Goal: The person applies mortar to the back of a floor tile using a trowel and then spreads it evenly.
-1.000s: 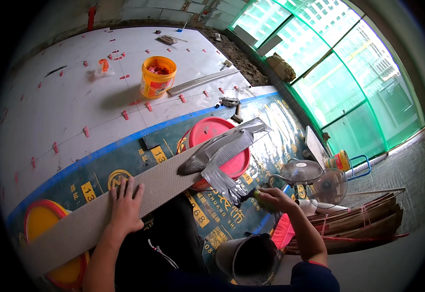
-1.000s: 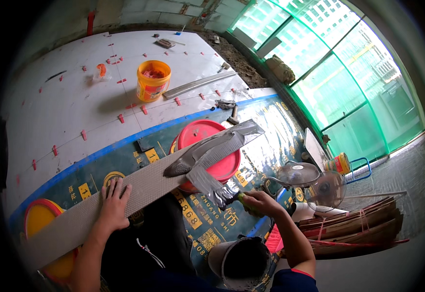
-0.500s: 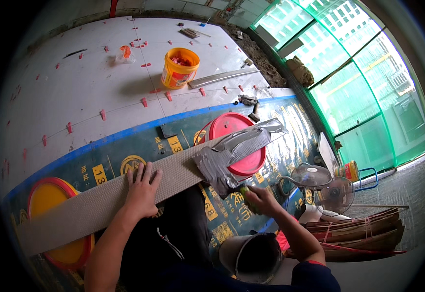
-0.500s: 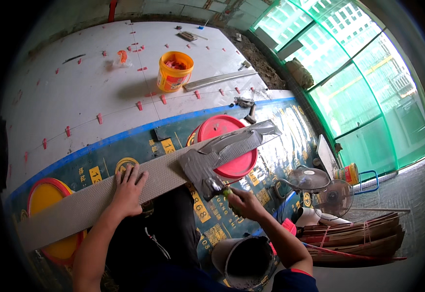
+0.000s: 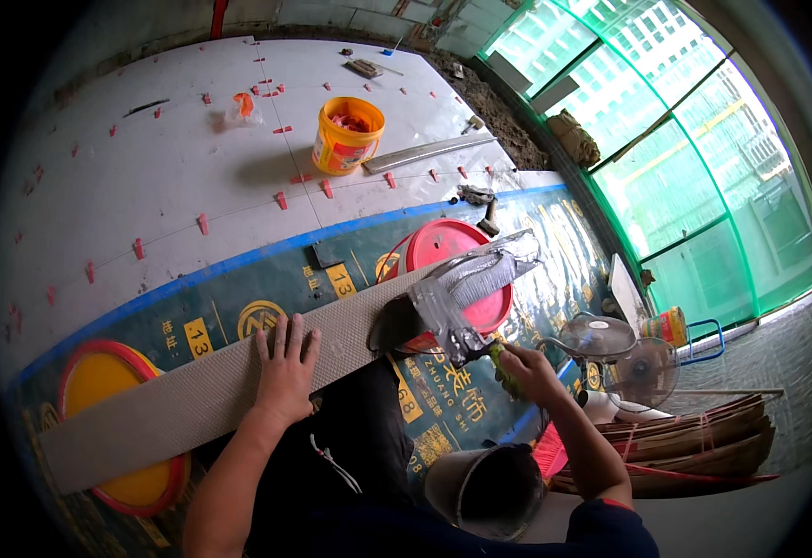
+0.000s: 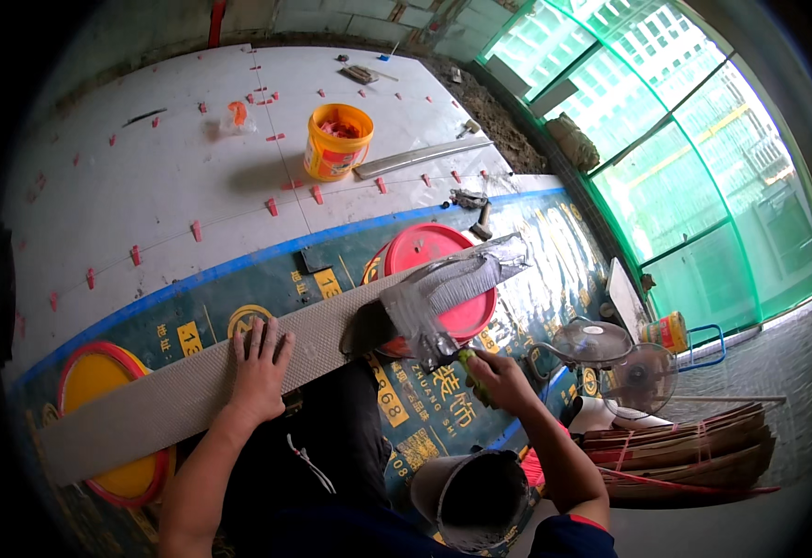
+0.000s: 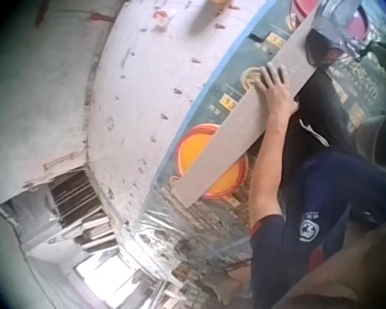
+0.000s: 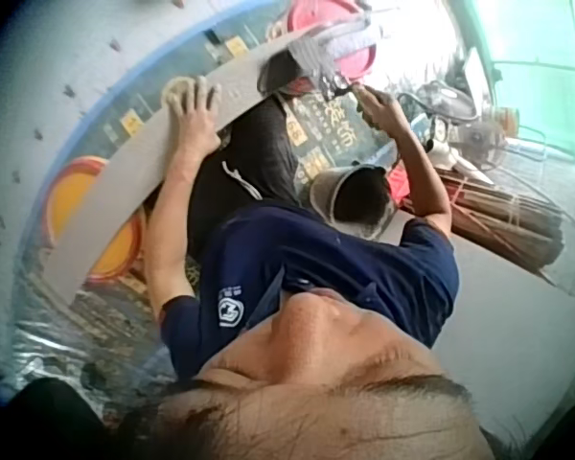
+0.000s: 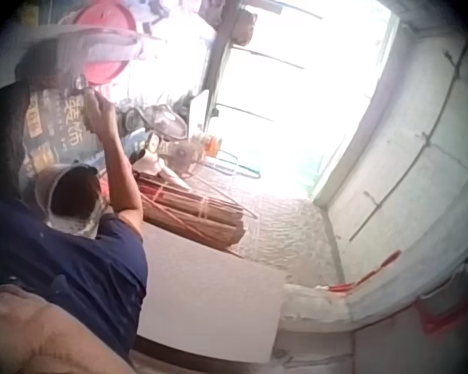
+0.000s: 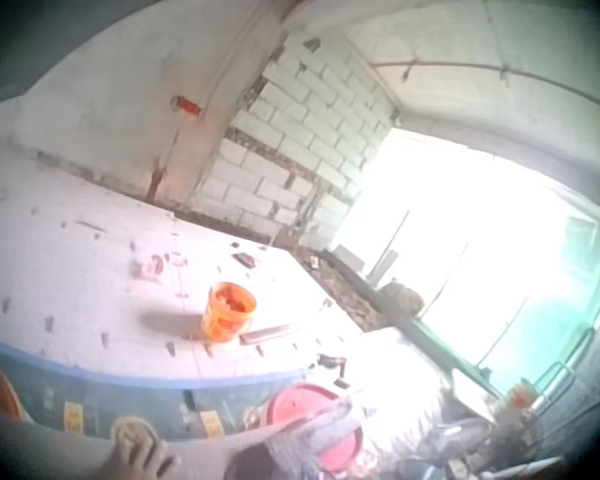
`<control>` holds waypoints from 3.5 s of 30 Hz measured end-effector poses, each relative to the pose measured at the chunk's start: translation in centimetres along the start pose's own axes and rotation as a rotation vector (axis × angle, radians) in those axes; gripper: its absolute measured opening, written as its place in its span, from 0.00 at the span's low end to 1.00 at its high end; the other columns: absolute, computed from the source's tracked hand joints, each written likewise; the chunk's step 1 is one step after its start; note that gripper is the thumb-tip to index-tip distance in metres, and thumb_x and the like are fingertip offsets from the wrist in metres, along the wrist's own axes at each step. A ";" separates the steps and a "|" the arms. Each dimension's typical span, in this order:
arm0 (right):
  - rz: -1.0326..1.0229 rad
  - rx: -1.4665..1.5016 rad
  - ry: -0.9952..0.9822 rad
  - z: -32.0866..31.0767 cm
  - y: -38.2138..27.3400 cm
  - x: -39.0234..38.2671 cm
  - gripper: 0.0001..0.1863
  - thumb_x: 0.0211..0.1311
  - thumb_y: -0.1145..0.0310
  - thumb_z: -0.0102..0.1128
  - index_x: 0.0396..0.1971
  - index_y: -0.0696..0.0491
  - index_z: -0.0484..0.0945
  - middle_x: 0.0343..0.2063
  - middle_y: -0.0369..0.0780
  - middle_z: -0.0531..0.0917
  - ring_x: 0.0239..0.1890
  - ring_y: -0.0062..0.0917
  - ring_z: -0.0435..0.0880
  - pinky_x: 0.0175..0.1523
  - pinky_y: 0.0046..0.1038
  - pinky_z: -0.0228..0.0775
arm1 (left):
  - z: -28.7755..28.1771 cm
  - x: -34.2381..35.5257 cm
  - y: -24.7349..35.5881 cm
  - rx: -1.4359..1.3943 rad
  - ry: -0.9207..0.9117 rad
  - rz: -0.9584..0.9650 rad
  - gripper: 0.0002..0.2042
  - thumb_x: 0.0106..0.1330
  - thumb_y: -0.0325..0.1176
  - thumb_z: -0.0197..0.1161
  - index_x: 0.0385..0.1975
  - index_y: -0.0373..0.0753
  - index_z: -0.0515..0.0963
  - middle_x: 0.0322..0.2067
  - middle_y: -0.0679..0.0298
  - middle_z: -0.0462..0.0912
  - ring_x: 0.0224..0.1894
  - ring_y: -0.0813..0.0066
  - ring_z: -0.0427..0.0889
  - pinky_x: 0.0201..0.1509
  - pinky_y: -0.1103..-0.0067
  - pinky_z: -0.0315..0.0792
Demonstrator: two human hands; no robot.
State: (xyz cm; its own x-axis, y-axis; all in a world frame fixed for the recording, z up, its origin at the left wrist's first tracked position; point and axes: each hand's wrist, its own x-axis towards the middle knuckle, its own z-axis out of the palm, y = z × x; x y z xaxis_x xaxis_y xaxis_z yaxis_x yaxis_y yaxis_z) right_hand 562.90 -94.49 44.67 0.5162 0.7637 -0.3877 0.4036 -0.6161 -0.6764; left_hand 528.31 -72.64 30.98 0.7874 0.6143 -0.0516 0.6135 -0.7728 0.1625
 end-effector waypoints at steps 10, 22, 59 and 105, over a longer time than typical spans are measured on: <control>-0.232 -0.361 0.034 1.6 -2.0 0.1 0.24 0.68 0.58 0.62 0.59 0.54 0.76 0.24 0.47 0.82 0.25 0.31 0.84 0.37 0.33 0.74 | -3.5 2.0 -5.2 -0.458 -0.086 -0.333 0.47 0.44 0.64 0.74 0.57 0.32 0.73 0.53 0.46 0.78 0.57 0.53 0.76 0.61 0.64 0.69; -0.231 -0.361 0.312 -1.8 1.9 9.6 0.21 0.67 0.56 0.62 0.54 0.52 0.79 0.31 0.51 0.85 0.34 0.41 0.87 0.41 0.35 0.75 | -3.2 1.1 -5.3 -0.359 0.106 -0.310 0.42 0.41 0.74 0.69 0.34 0.32 0.82 0.30 0.53 0.86 0.35 0.57 0.87 0.44 0.67 0.79; -0.072 0.528 0.444 -3.8 2.4 14.4 0.22 0.72 0.49 0.54 0.49 0.54 0.81 0.22 0.35 0.79 0.15 0.17 0.72 0.18 0.24 0.65 | -2.7 0.5 -4.1 -0.224 0.269 -0.299 0.43 0.38 0.74 0.70 0.35 0.34 0.78 0.33 0.52 0.84 0.38 0.53 0.83 0.42 0.63 0.76; -0.113 -0.214 0.037 8.0 -2.1 -0.6 0.23 0.70 0.58 0.59 0.60 0.53 0.76 0.22 0.40 0.80 0.21 0.21 0.78 0.31 0.28 0.73 | -1.1 0.7 -7.6 -0.572 0.031 -0.315 0.40 0.49 0.66 0.71 0.48 0.33 0.78 0.45 0.48 0.83 0.48 0.53 0.83 0.53 0.64 0.76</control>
State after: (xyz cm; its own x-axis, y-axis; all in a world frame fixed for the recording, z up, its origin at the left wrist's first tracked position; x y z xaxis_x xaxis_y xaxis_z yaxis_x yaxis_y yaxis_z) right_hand 555.72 -92.16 41.31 0.4846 0.8249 -0.2909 0.6091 -0.5569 -0.5647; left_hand 524.10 -66.12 30.79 0.5679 0.8083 -0.1555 0.6790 -0.3532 0.6435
